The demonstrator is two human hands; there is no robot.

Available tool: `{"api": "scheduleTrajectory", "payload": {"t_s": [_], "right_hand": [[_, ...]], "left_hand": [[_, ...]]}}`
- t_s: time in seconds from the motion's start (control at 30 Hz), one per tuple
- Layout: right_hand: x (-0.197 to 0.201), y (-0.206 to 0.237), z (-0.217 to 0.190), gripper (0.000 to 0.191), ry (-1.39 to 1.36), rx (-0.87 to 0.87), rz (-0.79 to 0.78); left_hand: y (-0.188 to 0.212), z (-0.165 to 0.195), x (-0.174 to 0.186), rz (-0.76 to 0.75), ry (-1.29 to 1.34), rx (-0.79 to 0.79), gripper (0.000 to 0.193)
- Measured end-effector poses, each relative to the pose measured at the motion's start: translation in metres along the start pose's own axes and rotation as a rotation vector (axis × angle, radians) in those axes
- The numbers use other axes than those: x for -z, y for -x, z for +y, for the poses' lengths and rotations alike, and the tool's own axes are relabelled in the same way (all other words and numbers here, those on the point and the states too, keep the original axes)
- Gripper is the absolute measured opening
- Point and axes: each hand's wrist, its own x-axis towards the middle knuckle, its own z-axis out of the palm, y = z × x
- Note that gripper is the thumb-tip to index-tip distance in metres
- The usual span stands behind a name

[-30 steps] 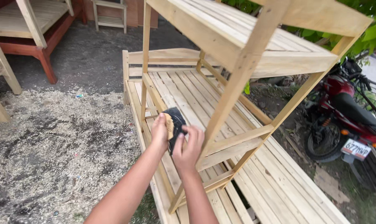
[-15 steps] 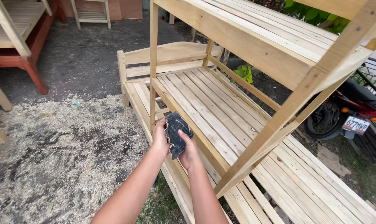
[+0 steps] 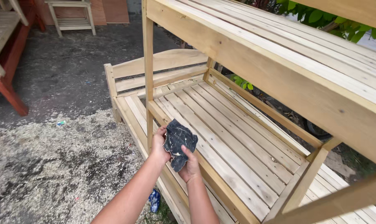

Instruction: The person sands a wooden shelving unit with a sanding block. They smooth the vertical posts and horizontal slats on multiple shelves, moving methodically from one section to the next.

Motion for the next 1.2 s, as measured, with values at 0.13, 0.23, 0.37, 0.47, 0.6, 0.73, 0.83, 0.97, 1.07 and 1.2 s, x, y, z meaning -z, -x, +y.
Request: {"api": "scheduleTrajectory", "payload": {"t_s": [0.13, 0.23, 0.37, 0.47, 0.6, 0.73, 0.83, 0.97, 1.07, 1.2], "right_hand": [[-0.002, -0.018, -0.018, 0.052, 0.056, -0.027, 0.107], [0.008, -0.019, -0.055, 0.045, 0.272, 0.128, 0.403], [0.033, 0.008, -0.123, 0.047, 0.604, 0.703, 0.680], [0.058, 0.051, -0.155, 0.055, 1.470, 1.184, 0.897], [0.076, 0.065, -0.130, 0.052, 1.886, 0.432, 1.263], [0.049, -0.015, -0.057, 0.074, 2.343, 0.353, 1.117], [0.006, -0.093, -0.006, 0.055, 2.158, 0.241, 0.730], [-0.028, -0.145, 0.033, 0.063, 2.355, -0.068, 0.528], [0.000, -0.093, 0.018, 0.069, 2.254, 0.330, 0.714], [0.060, 0.048, -0.029, 0.061, 2.213, -0.001, 1.319]], "left_hand": [[-0.029, -0.006, 0.009, -0.060, -0.075, 0.019, 0.025], [-0.047, -0.011, 0.016, -0.085, -0.138, -0.002, 0.022], [-0.072, -0.015, 0.019, -0.175, -0.726, -0.457, 0.016], [-0.090, -0.013, 0.013, -0.344, -1.261, -0.835, 0.024], [-0.109, -0.008, -0.002, -0.582, -1.343, -0.865, 0.031], [-0.124, 0.010, -0.010, -0.730, -1.294, -0.802, 0.030], [-0.139, 0.020, -0.015, -0.759, -1.249, -0.689, 0.027], [-0.165, 0.012, -0.016, -0.880, -1.233, -0.679, 0.023], [-0.181, -0.007, -0.012, -0.913, -1.459, -0.467, 0.028], [-0.185, -0.029, -0.006, -1.076, -1.892, -0.706, 0.049]]}}
